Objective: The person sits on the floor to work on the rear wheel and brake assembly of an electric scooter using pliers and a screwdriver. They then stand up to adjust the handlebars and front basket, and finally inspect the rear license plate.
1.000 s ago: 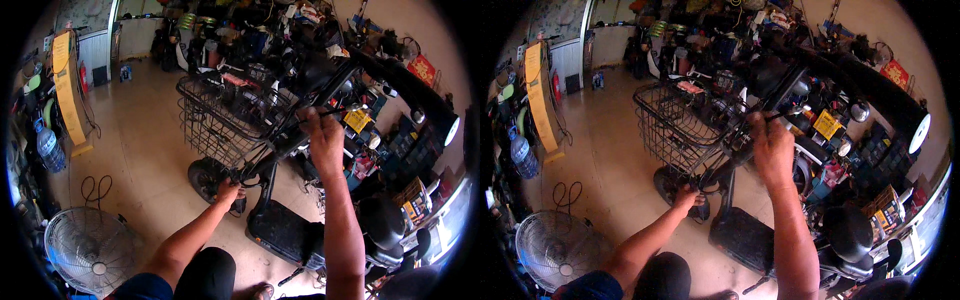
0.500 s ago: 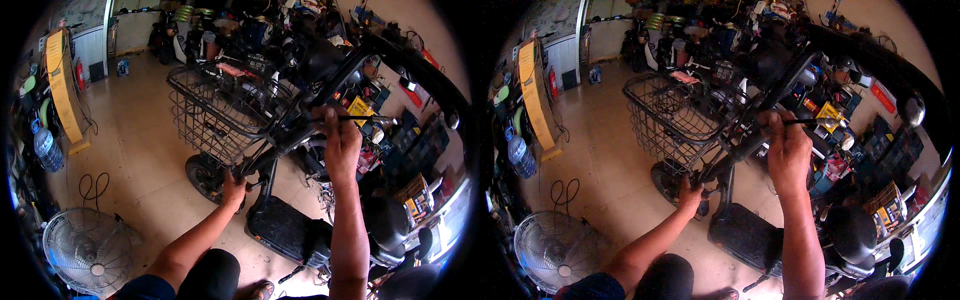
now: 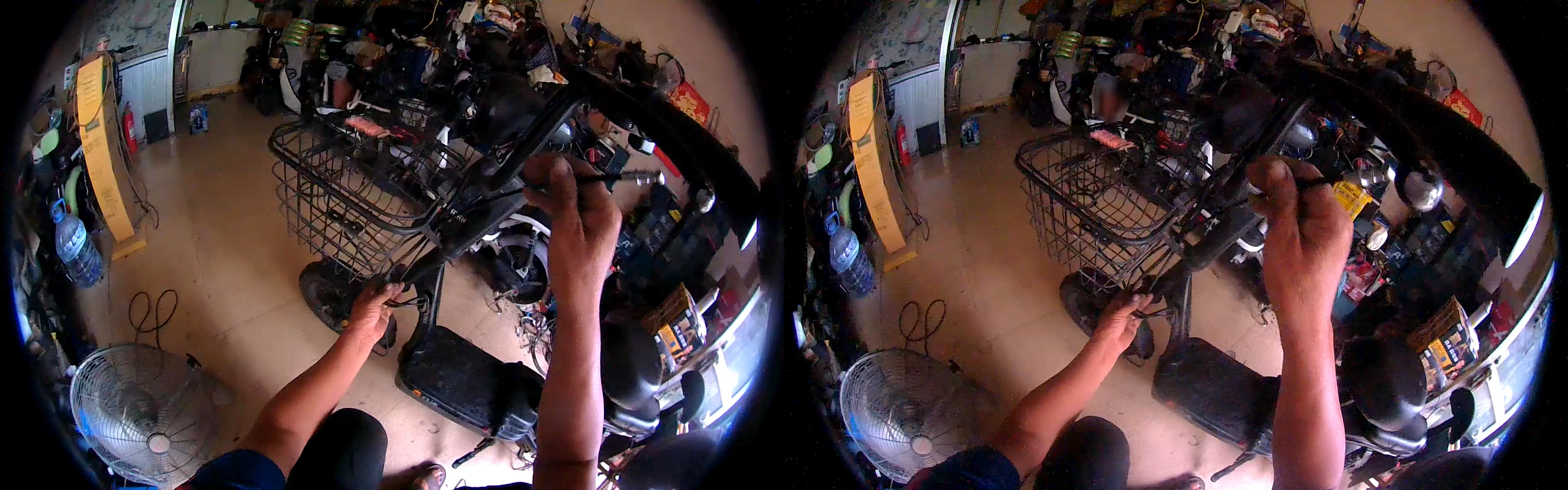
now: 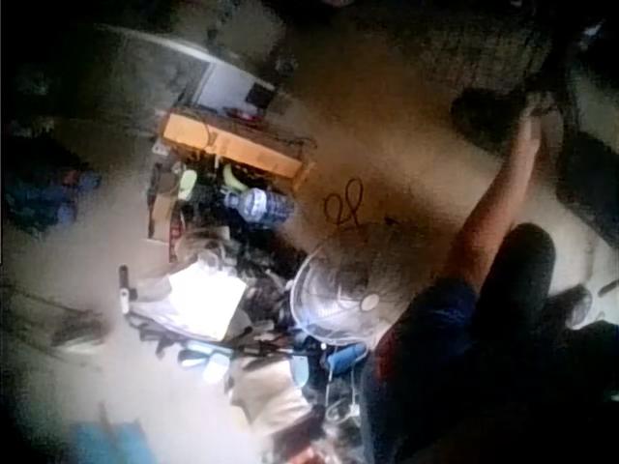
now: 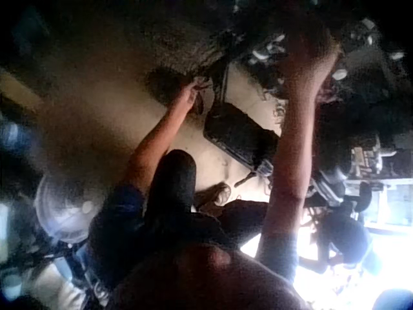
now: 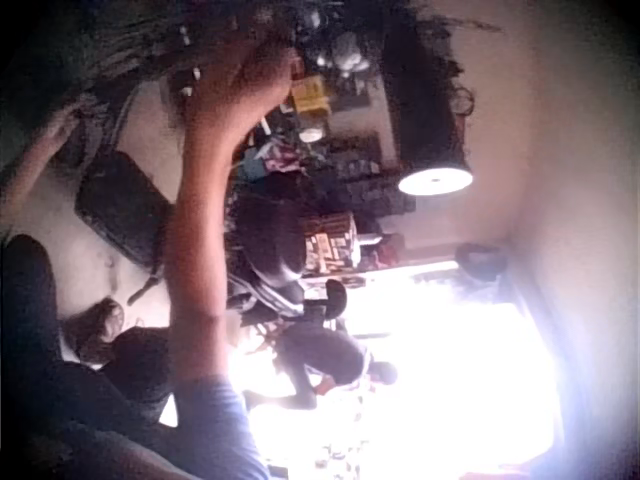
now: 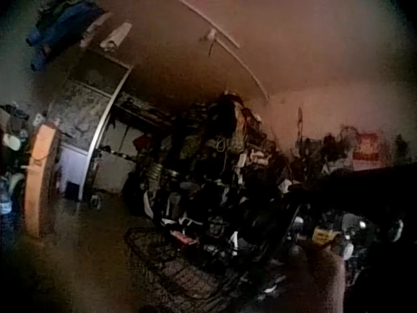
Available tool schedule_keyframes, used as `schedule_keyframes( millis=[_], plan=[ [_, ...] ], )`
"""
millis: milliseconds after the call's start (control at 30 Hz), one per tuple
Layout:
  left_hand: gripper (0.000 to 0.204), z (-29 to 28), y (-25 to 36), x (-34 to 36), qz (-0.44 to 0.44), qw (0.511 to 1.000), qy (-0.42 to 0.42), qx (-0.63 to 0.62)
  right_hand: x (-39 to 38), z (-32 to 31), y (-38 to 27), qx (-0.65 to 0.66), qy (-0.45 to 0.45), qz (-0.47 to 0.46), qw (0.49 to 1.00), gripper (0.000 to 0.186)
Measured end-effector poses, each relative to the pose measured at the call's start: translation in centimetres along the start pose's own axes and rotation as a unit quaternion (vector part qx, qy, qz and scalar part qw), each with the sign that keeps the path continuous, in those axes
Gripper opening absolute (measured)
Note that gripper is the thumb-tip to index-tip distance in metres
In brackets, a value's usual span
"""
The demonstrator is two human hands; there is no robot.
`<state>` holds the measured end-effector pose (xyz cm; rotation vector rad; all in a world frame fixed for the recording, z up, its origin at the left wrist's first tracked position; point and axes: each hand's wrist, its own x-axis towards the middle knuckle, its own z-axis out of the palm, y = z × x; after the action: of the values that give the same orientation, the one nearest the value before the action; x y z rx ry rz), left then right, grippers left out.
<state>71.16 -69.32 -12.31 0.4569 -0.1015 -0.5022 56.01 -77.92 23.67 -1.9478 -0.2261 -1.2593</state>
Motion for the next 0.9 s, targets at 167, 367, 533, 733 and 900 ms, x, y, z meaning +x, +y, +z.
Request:
schedule_keyframes(
  millis=[167,367,533,733,900],
  plan=[
    [0.022,-0.2,-0.9,0.3,0.009,0.986,-0.107,-0.127,-2.0,-1.4,-3.8,-0.079,0.019,-0.041,0.996,0.027],
    [0.029,0.4,-0.8,1.2,0.01,0.99,-0.061,-0.126,-2.8,-2.8,-5.7,-0.146,0.022,-0.056,0.987,0.024],
    [0.021,0.1,-0.3,2.2,0.06,0.996,-0.007,-0.06,-2.8,-3.6,-6.1,-0.125,0.008,0.028,0.992,0.028],
    [0.023,0.3,2.2,-2.3,0.196,0.816,0.127,0.529,-2.2,-3.6,-7.2,-0.199,-0.002,0.048,0.979,0.023],
    [0.04,12.4,8.8,-15.1,0.431,0.637,-0.121,0.628,-3.7,-3.1,-8.8,-0.263,-0.012,-0.02,0.964,0.018]
  ],
)
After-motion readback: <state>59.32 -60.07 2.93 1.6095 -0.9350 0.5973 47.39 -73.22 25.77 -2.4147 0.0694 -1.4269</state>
